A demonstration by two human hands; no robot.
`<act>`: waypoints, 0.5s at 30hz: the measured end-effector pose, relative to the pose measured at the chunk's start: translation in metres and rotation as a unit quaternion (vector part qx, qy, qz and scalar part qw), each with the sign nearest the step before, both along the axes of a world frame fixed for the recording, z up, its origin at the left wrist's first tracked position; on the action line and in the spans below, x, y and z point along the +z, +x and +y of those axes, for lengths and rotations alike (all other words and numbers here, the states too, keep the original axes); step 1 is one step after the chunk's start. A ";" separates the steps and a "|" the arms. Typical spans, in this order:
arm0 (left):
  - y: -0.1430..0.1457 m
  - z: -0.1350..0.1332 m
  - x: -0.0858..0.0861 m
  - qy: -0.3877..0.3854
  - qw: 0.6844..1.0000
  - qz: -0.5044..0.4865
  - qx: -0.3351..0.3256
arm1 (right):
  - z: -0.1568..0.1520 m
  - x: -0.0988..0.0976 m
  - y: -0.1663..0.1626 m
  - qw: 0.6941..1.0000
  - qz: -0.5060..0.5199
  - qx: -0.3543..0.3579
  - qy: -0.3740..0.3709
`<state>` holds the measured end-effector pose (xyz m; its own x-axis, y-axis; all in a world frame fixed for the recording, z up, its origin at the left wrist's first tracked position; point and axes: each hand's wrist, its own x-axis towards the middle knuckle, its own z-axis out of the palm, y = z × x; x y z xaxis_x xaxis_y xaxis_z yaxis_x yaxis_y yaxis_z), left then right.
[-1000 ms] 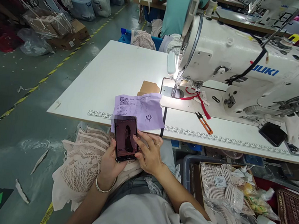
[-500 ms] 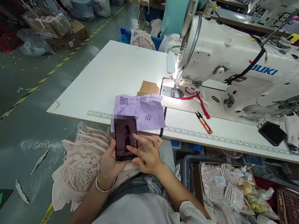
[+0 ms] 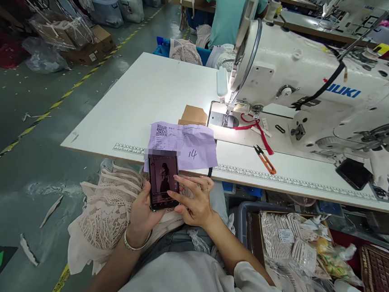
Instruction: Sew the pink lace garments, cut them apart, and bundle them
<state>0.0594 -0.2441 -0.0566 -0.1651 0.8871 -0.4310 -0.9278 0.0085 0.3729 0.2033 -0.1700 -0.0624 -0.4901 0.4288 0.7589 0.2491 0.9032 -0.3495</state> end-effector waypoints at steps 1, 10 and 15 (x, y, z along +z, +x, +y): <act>0.000 0.000 0.000 -0.003 1.000 -0.001 0.000 | 0.000 0.000 0.000 1.000 -0.001 0.000 0.001; 0.000 0.001 0.000 -0.010 1.000 -0.011 -0.003 | -0.001 0.000 0.001 1.000 -0.014 -0.011 -0.006; 0.000 0.002 0.002 -0.027 1.000 -0.014 0.008 | 0.000 0.001 0.001 1.000 0.000 0.000 -0.006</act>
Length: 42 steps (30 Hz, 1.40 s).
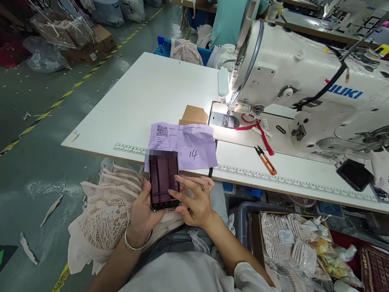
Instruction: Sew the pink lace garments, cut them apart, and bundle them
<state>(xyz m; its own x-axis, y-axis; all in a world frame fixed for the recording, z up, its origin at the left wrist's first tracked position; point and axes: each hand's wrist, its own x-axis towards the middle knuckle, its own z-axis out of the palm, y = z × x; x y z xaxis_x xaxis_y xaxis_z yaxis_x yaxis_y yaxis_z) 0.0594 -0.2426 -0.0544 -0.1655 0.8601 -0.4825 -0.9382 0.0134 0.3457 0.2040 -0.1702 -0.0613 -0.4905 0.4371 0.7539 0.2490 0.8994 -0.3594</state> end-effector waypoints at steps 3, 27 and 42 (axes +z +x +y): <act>0.000 -0.001 0.000 0.001 1.000 0.004 -0.008 | 0.000 0.000 0.000 1.000 -0.005 0.007 0.007; 0.001 -0.001 -0.004 -0.011 1.000 0.005 0.022 | -0.002 -0.002 -0.001 0.999 -0.026 -0.017 -0.019; 0.001 0.000 0.000 -0.023 0.999 -0.015 0.026 | -0.003 0.000 -0.002 0.999 -0.013 -0.022 -0.027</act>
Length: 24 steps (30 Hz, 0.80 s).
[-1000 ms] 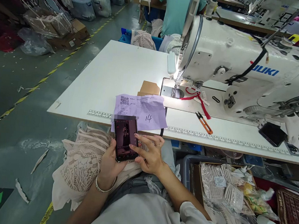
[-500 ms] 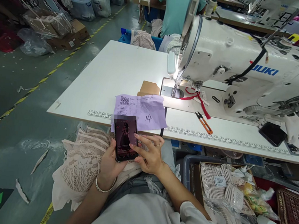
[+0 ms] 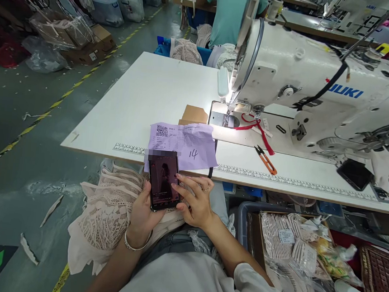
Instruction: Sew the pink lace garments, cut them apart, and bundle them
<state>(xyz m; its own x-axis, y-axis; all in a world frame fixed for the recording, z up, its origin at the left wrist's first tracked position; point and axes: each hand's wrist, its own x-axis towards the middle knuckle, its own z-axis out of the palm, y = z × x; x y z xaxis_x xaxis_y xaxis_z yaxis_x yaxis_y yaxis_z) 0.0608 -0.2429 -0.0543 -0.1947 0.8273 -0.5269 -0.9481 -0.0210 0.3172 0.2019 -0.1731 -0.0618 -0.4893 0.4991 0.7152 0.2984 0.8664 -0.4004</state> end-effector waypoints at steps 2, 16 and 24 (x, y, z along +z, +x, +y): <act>0.000 0.000 -0.001 -0.001 1.000 0.004 0.002 | 0.000 0.001 0.000 1.000 0.003 0.001 -0.002; -0.002 -0.002 -0.005 0.095 0.991 0.048 -0.082 | 0.000 -0.011 0.001 0.991 0.118 0.045 -0.050; -0.002 -0.001 -0.001 0.074 0.993 0.049 -0.077 | 0.006 0.002 0.005 0.993 0.108 0.029 -0.049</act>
<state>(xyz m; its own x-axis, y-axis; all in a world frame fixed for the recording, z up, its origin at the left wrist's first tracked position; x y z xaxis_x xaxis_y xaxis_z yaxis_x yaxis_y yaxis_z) 0.0584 -0.2438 -0.0556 -0.1033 0.9182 -0.3825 -0.9084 0.0695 0.4122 0.2064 -0.1675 -0.0597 -0.3594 0.5465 0.7564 0.1471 0.8336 -0.5324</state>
